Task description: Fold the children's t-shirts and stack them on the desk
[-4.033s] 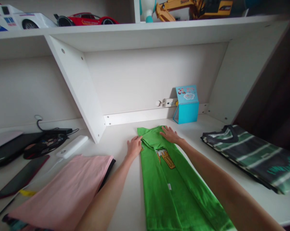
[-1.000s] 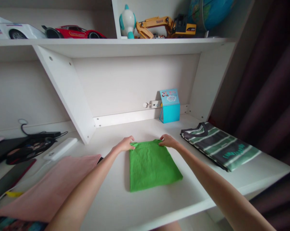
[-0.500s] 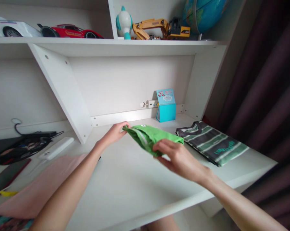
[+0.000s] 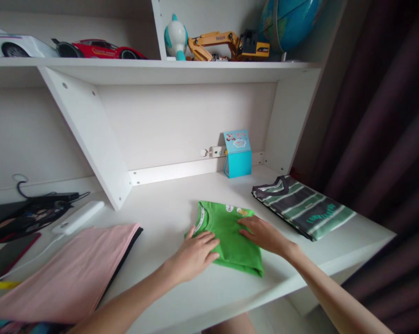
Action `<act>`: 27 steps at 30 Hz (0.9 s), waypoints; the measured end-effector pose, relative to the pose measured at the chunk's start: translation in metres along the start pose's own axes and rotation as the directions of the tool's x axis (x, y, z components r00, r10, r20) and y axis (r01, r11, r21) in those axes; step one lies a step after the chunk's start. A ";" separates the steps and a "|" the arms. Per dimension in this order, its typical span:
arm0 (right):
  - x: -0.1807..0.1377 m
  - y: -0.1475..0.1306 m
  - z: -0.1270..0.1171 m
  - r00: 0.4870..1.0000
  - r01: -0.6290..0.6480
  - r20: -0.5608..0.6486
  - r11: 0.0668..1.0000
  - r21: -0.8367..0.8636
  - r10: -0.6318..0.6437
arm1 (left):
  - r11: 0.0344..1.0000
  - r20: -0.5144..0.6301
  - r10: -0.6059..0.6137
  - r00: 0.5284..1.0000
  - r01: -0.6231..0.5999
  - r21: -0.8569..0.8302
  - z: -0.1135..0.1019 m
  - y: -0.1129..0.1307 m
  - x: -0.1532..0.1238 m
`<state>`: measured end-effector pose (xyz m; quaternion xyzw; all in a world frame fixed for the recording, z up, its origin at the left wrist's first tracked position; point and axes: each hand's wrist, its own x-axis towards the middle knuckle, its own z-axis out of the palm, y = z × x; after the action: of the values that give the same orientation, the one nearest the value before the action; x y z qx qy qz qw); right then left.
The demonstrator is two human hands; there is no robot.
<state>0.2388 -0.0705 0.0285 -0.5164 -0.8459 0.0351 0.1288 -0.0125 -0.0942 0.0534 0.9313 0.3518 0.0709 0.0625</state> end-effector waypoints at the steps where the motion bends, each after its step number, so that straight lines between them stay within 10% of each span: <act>1: -0.008 -0.009 0.000 0.999 -0.032 -0.010 0.998 -0.049 0.031 | 0.998 -0.014 -0.052 0.999 0.053 0.024 0.002 -0.011 0.003; 8: -0.007 -0.039 -0.004 0.993 -0.106 -0.064 0.993 -0.060 0.102 | 0.940 0.009 -0.340 0.940 0.339 0.046 0.018 -0.055 0.022; 17: 0.058 -0.011 0.028 0.974 -0.189 0.137 0.980 0.066 0.178 | 0.943 -0.028 -0.331 0.943 0.332 0.023 0.026 -0.085 0.042; 27: 0.027 0.009 0.016 0.912 -0.401 -0.055 0.910 0.103 0.407 | 0.882 -0.178 -0.437 0.882 0.381 -0.277 0.022 -0.065 0.011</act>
<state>0.2308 -0.0410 0.0160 -0.6747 -0.7129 0.0795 0.1736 -0.0423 -0.0402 0.0224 0.8062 0.5356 0.2065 0.1430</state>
